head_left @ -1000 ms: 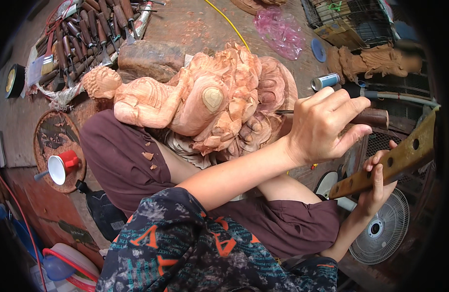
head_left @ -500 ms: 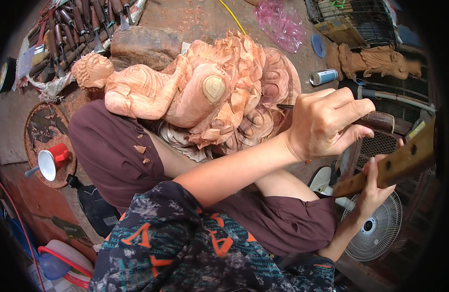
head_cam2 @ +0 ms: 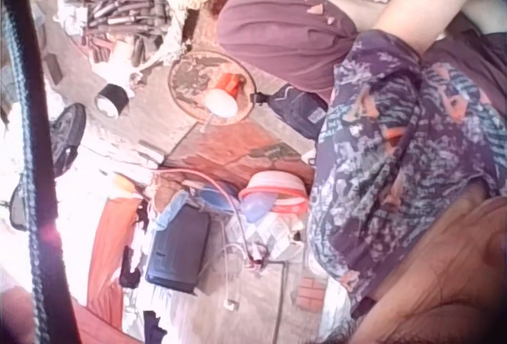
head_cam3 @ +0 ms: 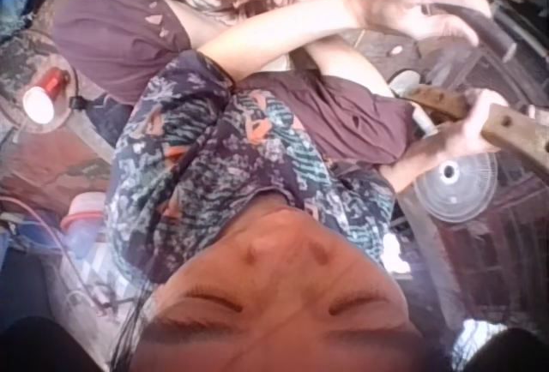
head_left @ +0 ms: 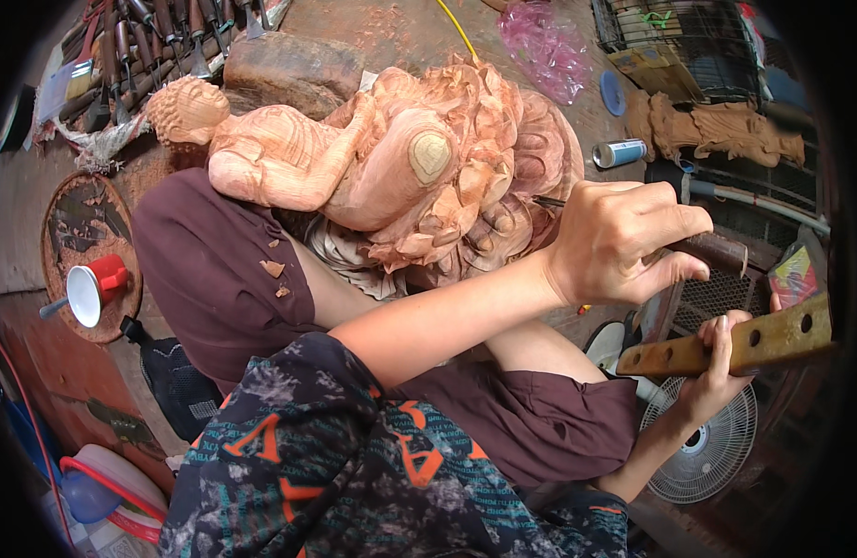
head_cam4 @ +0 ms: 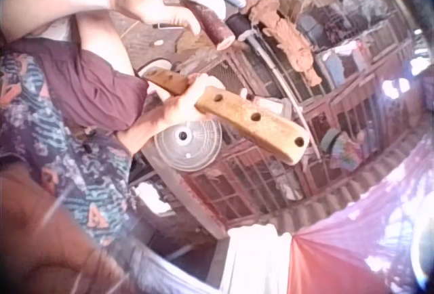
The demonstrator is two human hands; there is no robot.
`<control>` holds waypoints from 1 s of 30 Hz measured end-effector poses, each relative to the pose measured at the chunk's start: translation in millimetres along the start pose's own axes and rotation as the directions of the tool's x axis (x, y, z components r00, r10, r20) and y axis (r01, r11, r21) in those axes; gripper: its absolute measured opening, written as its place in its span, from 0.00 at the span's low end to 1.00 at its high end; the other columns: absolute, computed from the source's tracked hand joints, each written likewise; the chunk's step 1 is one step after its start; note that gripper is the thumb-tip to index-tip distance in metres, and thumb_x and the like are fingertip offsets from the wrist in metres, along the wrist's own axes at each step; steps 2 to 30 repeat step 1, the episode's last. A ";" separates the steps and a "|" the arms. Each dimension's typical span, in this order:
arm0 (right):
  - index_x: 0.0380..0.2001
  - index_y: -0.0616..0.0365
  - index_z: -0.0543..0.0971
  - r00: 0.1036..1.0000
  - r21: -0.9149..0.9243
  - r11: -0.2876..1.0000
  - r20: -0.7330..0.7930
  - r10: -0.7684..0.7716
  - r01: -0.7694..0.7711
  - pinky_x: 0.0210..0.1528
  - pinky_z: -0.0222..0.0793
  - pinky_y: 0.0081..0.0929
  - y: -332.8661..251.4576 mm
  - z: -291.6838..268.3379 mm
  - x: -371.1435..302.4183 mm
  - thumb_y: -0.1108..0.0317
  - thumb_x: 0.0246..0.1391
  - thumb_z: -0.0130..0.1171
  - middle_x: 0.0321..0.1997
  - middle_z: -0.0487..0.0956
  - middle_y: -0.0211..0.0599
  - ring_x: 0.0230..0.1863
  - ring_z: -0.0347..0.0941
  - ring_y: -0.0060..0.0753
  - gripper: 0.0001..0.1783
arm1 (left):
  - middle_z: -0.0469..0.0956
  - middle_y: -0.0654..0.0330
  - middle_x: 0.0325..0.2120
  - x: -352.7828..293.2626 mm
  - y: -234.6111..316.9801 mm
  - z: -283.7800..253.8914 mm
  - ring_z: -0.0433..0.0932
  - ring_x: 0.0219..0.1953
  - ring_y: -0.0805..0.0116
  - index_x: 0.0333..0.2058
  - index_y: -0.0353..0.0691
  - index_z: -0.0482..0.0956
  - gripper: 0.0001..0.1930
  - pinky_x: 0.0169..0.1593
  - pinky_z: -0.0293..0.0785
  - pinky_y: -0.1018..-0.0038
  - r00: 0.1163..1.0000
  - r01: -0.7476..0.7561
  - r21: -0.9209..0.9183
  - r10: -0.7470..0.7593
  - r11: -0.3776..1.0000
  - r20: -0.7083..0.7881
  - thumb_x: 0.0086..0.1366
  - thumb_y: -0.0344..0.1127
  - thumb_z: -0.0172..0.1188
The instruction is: The person carves a wooden sculpture of a reclining figure using a chisel and a wooden mallet. They repeatedly strike the chisel to shape the wood, occasionally switching tools and adjusting their grip.
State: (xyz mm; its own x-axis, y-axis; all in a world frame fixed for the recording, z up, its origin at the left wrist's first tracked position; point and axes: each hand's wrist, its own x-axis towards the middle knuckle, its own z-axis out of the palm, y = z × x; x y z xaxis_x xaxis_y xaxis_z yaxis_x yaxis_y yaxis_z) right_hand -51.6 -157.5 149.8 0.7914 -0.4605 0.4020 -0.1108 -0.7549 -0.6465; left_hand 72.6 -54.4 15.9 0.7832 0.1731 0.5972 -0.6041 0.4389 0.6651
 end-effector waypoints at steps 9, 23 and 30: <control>0.65 0.61 0.52 1.000 -0.125 0.992 0.014 -0.010 0.012 0.31 0.65 0.20 -2.8 1.4 -0.5 0.77 0.52 0.56 0.31 0.69 0.32 0.26 0.64 0.19 0.38 | 0.73 0.65 0.18 -1.5 -1.5 -1.1 0.73 0.18 0.66 0.35 0.46 0.81 0.17 0.20 0.67 0.73 1.000 -0.026 -0.013 0.026 1.000 0.000 0.50 0.48 0.68; 0.65 0.61 0.52 1.000 -0.125 0.992 0.014 -0.010 0.012 0.31 0.65 0.20 -2.8 1.4 -0.5 0.77 0.52 0.56 0.31 0.69 0.32 0.26 0.64 0.19 0.38 | 0.73 0.65 0.18 -1.5 -1.5 -1.1 0.73 0.18 0.66 0.35 0.46 0.81 0.17 0.20 0.67 0.73 1.000 -0.026 -0.013 0.026 1.000 0.000 0.50 0.48 0.68; 0.65 0.61 0.52 1.000 -0.125 0.992 0.014 -0.010 0.012 0.31 0.65 0.20 -2.8 1.4 -0.5 0.77 0.52 0.56 0.31 0.69 0.32 0.26 0.64 0.19 0.38 | 0.73 0.65 0.18 -1.5 -1.5 -1.1 0.73 0.18 0.66 0.35 0.46 0.81 0.17 0.20 0.67 0.73 1.000 -0.026 -0.013 0.026 1.000 0.000 0.50 0.48 0.68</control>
